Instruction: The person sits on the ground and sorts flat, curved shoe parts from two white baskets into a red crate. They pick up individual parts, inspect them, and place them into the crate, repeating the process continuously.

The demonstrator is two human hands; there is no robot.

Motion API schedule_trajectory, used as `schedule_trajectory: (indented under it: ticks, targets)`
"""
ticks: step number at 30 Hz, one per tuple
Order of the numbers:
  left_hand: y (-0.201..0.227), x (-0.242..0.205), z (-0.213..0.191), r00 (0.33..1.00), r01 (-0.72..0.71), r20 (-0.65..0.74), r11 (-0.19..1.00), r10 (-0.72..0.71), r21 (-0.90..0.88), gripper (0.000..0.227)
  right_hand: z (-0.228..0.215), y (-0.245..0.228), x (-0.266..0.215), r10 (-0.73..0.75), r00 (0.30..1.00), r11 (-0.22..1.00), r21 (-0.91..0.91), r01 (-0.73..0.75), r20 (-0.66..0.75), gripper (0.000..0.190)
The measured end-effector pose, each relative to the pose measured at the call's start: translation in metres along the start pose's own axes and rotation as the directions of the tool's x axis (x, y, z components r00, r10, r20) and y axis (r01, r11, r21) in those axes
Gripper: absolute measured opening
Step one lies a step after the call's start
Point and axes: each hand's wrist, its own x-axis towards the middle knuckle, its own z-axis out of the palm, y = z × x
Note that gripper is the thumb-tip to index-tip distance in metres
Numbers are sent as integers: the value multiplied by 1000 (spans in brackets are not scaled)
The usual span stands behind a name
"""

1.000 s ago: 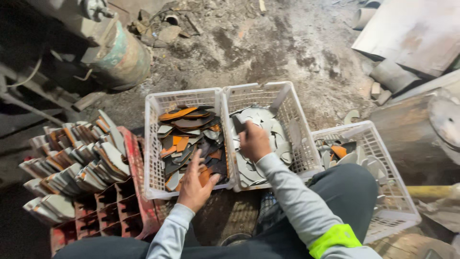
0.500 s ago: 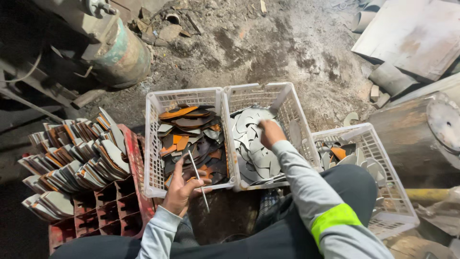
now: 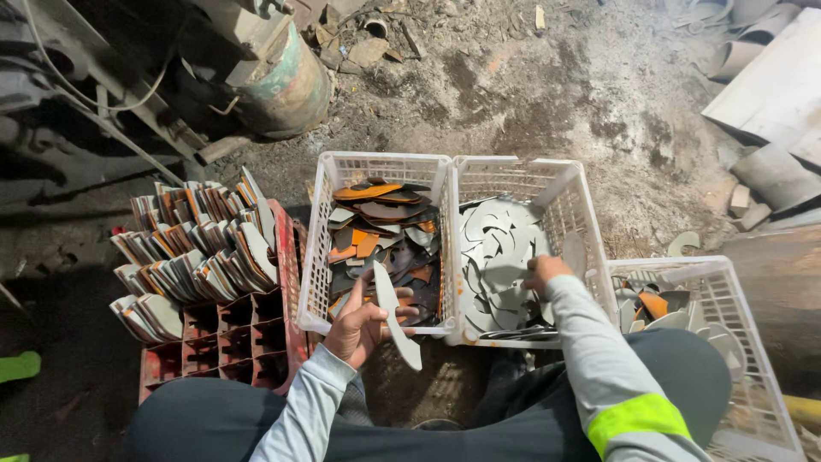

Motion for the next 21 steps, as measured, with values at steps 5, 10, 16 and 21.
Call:
schedule_trajectory:
  ticks: [5,10,16,21]
  targets:
    - [-2,4,4,995,-32,-88,999,35,36,81,-71,-24,-63,-202,917,951,153,267,-343,33]
    - [-12,6,12,982,-46,-182,997,58,68,76,-19,-112,-162,-418,702,550,454,701,-577,16]
    - [-17,-1,17,981,-38,-182,991,62,131,70,24,-180,-260,-632,395,217,337,916,-666,45]
    - [-22,2,23,991,-19,-133,995,32,93,58,25,-174,-258,-632,608,286,585,759,-481,49]
